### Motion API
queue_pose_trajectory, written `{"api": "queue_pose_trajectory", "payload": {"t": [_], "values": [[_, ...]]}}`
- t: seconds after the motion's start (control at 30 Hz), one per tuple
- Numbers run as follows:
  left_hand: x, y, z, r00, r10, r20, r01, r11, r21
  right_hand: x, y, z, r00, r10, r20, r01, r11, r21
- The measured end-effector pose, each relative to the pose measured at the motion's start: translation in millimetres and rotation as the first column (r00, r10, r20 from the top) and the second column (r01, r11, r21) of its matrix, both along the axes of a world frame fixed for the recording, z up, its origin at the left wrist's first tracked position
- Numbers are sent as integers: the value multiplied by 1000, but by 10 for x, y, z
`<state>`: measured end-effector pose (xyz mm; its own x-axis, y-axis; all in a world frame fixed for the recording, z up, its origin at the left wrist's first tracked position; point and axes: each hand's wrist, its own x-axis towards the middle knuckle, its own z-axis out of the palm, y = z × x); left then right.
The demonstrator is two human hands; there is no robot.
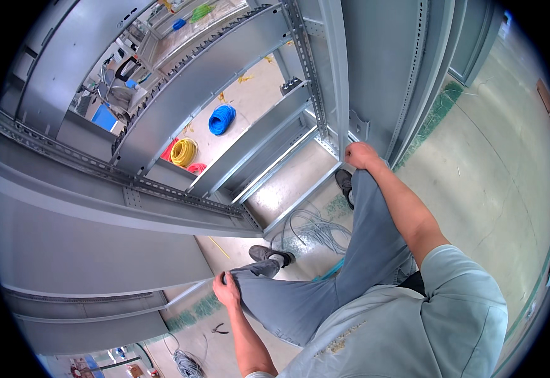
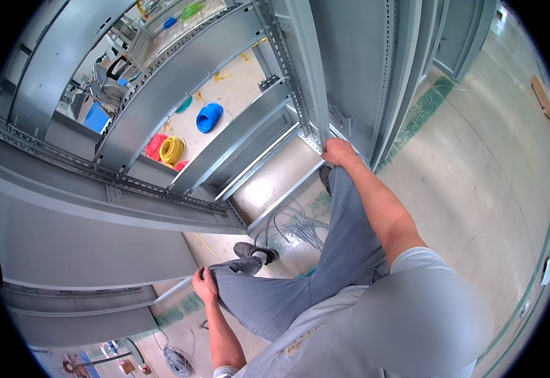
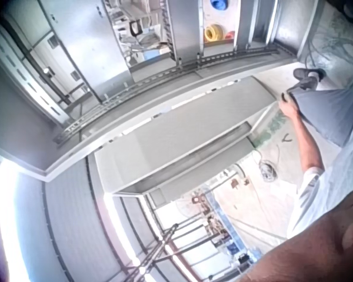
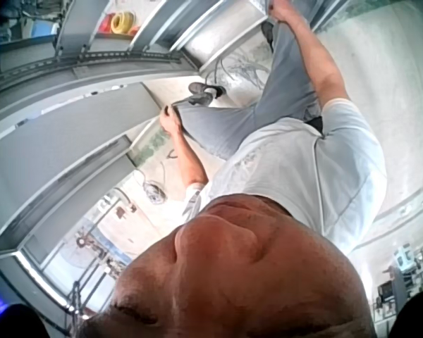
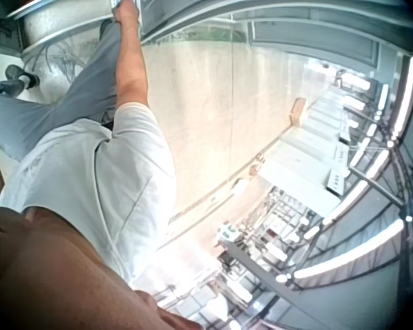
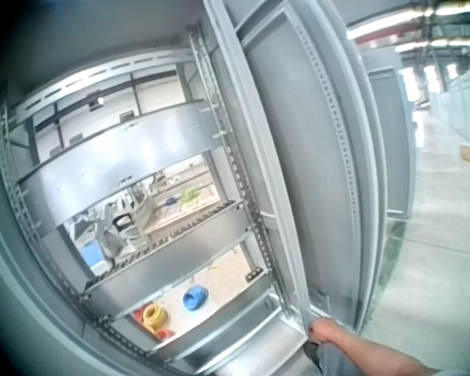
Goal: The person sits on a small stool and gathers a bundle of gray cables from the floor. They then route the cables through a metal rack, securing them with zip ties to the rack's interior structure.
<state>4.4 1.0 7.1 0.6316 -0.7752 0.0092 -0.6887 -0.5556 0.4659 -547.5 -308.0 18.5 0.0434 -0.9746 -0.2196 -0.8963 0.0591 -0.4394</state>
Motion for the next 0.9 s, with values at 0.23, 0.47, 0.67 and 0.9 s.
{"api": "queue_pose_trajectory", "payload": {"t": [0.23, 0.47, 0.67, 0.9], "values": [[-10, -28, 11, 1000, 14, -18, -14, 1000, 2, -46, -6, -47, 1000, 12, -4, -12, 1000, -24], [-2, 2, 0, 999, 29, -24, -29, 999, -20, -7, 6, -12, 1000, 2, 5, -2, 1000, -30], [-29, -6, 13, 1000, 9, -7, -10, 1000, -26, -50, -1, -86, 1000, 9, 13, -9, 999, -38], [1, -9, -22, 1000, 19, 4, -19, 1000, -14, -69, -28, -155, 999, 26, 27, -24, 996, -80]]}}
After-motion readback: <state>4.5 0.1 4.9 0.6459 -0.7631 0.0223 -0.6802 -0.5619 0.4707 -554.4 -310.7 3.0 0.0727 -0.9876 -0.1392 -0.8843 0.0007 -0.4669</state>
